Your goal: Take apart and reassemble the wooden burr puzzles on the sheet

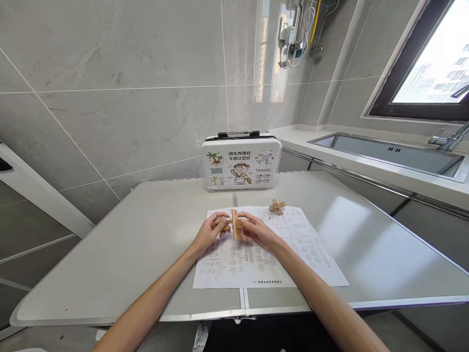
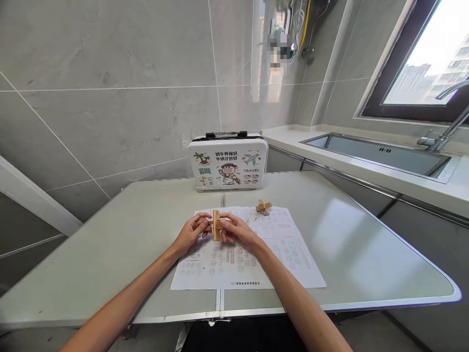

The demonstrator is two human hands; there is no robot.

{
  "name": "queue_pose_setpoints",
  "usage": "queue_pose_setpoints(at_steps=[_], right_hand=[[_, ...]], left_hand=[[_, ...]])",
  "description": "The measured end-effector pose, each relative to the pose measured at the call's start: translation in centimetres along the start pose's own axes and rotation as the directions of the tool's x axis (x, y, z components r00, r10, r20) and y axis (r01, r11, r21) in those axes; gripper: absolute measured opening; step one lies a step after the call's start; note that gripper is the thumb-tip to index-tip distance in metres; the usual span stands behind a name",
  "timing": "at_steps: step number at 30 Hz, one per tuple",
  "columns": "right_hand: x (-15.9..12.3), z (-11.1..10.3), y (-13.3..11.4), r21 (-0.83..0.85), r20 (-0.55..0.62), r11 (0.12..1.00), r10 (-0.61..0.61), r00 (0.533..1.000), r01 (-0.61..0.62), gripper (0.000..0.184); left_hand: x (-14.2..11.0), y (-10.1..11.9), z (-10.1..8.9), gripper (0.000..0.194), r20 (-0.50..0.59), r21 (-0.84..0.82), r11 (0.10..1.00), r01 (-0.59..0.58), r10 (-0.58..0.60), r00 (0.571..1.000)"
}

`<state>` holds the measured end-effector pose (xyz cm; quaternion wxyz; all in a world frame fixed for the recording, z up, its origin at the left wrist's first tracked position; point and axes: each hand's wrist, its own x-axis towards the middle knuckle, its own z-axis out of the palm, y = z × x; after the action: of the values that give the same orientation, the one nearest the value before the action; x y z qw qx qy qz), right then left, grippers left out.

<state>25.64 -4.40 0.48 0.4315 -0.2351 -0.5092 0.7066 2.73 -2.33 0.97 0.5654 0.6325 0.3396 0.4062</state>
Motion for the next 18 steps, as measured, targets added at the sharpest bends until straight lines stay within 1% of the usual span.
queue_pose_setpoints(at_steps=[3,6,12,15,18], right_hand=[[0.2,-0.3,0.3,0.006,-0.059,1.000,-0.021,0.998,0.021,0.053],[0.4,-0.5,0.5,0.007,-0.104,0.999,-0.043,0.994,0.044,0.050],[0.4,-0.2,0.2,-0.023,-0.131,0.999,-0.037,0.991,0.035,0.054],[0.4,-0.1,0.1,-0.020,-0.145,0.999,-0.035,0.989,0.033,0.051],[0.6,-0.2,0.2,0.023,-0.167,0.999,-0.038,0.985,0.042,0.048]], left_hand=[[0.1,-0.3,-0.2,0.040,0.000,0.001,1.000,-0.004,0.004,1.000],[0.2,-0.6,-0.3,0.040,-0.015,0.004,1.000,0.007,-0.007,1.000],[0.2,-0.2,-0.1,0.044,-0.015,0.011,1.000,0.025,-0.025,1.000],[0.1,0.2,0.1,0.045,-0.015,0.022,0.999,0.032,-0.032,0.999],[0.0,0.5,0.2,0.045,-0.020,0.035,0.999,0.037,-0.036,0.999]])
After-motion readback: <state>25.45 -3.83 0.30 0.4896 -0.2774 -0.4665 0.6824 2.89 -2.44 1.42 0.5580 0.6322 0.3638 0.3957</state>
